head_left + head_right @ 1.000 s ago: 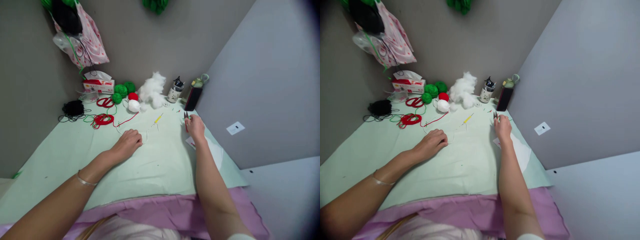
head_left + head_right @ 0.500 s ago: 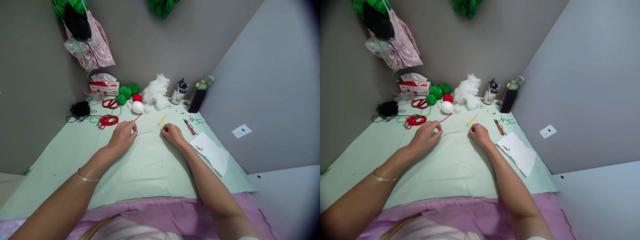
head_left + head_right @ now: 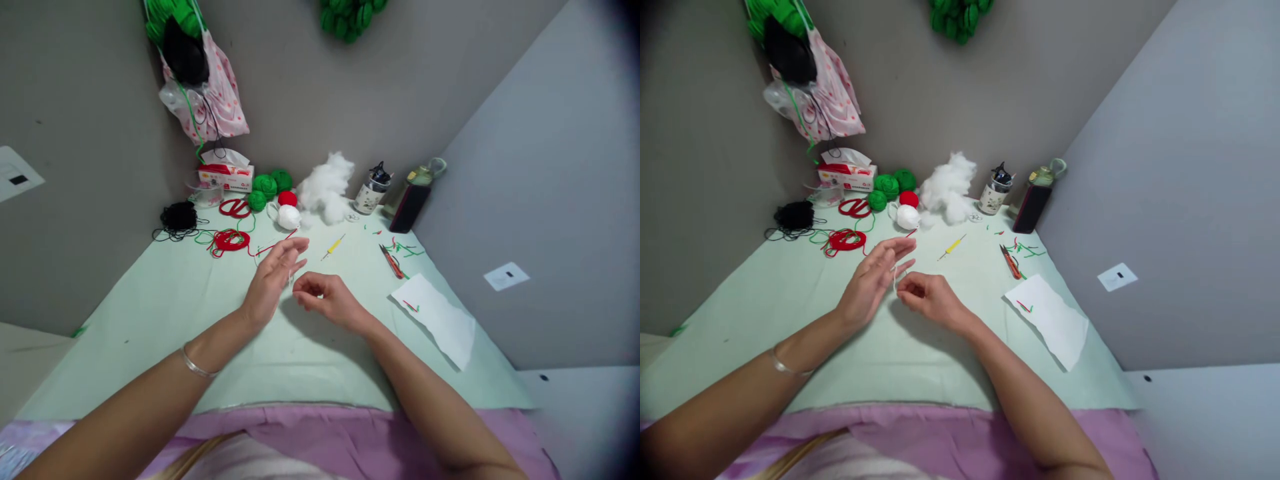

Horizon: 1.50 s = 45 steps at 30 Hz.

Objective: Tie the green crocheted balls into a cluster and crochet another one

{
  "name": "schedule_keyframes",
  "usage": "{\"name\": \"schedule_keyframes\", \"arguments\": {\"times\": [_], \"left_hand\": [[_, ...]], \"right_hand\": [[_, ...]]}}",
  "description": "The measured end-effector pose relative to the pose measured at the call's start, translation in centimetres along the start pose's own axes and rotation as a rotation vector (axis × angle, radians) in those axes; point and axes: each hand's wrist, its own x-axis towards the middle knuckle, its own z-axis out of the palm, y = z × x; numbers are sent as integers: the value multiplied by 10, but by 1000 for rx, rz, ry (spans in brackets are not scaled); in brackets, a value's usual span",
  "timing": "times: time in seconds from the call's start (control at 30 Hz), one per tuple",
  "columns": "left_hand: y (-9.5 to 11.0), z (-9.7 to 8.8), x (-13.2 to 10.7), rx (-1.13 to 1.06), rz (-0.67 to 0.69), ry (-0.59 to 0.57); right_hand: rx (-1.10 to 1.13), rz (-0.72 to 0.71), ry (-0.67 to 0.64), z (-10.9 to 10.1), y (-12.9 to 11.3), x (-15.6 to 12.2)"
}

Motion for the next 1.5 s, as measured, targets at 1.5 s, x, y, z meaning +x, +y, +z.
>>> {"name": "schedule_keyframes", "arguments": {"times": [1.5], "left_hand": [[-5, -50, 29, 911, 282, 179]], "right_hand": [[-863, -155, 173, -3, 3, 279]]}}
